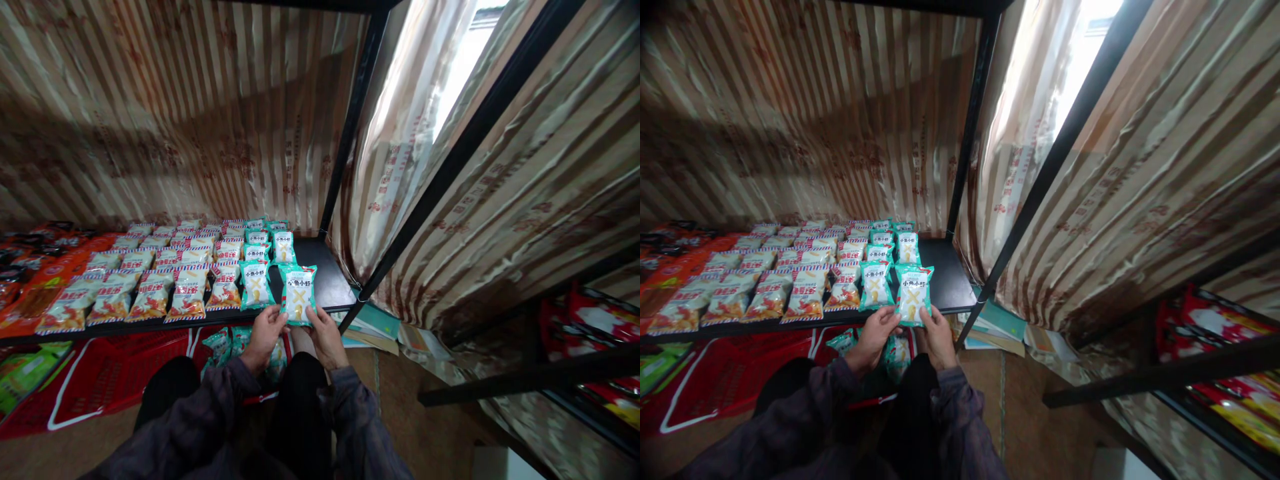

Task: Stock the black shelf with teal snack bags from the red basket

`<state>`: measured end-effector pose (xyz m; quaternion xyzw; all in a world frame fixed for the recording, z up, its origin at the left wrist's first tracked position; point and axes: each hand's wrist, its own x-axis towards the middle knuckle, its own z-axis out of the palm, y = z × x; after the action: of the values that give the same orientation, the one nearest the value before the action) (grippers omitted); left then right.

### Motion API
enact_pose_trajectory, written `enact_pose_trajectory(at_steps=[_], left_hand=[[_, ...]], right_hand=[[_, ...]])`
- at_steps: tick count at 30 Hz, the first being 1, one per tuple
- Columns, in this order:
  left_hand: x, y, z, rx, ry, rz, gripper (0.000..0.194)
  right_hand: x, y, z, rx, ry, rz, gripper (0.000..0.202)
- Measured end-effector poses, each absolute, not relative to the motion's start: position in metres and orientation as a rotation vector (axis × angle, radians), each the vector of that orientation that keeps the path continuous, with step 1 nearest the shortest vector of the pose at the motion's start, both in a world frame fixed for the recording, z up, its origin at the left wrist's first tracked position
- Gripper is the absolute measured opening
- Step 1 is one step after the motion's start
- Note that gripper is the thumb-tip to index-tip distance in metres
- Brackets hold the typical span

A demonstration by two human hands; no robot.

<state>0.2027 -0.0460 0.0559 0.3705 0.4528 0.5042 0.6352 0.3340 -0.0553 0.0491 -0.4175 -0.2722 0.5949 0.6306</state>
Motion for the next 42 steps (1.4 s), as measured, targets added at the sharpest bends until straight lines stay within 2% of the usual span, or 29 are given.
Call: enact_pose_trajectory(at_steps=[6, 17, 31, 42], left_hand=[[0.218, -0.034, 0.046, 0.954, 1.070, 1.108, 0.028], [0.235, 0.004, 0.054, 1.463, 1.361, 1.103, 0.057], [0.247, 0.056, 0.043, 1.562, 1.495, 1.135, 0.065], [0.249, 0.065, 0.034, 1.595, 1.602, 1.122, 0.060]], right_hand=[[0.344, -0.041, 0.036, -1.033, -0.667, 1.230, 0.051], [0.358, 0.015, 0.033, -1.030, -0.694, 1.184, 0.051], [0.351, 0.087, 0.010, -1.131, -0.915, 1.001, 0.043], [0.346, 0.108, 0.007, -1.244, -1.101, 0.871, 0.037]])
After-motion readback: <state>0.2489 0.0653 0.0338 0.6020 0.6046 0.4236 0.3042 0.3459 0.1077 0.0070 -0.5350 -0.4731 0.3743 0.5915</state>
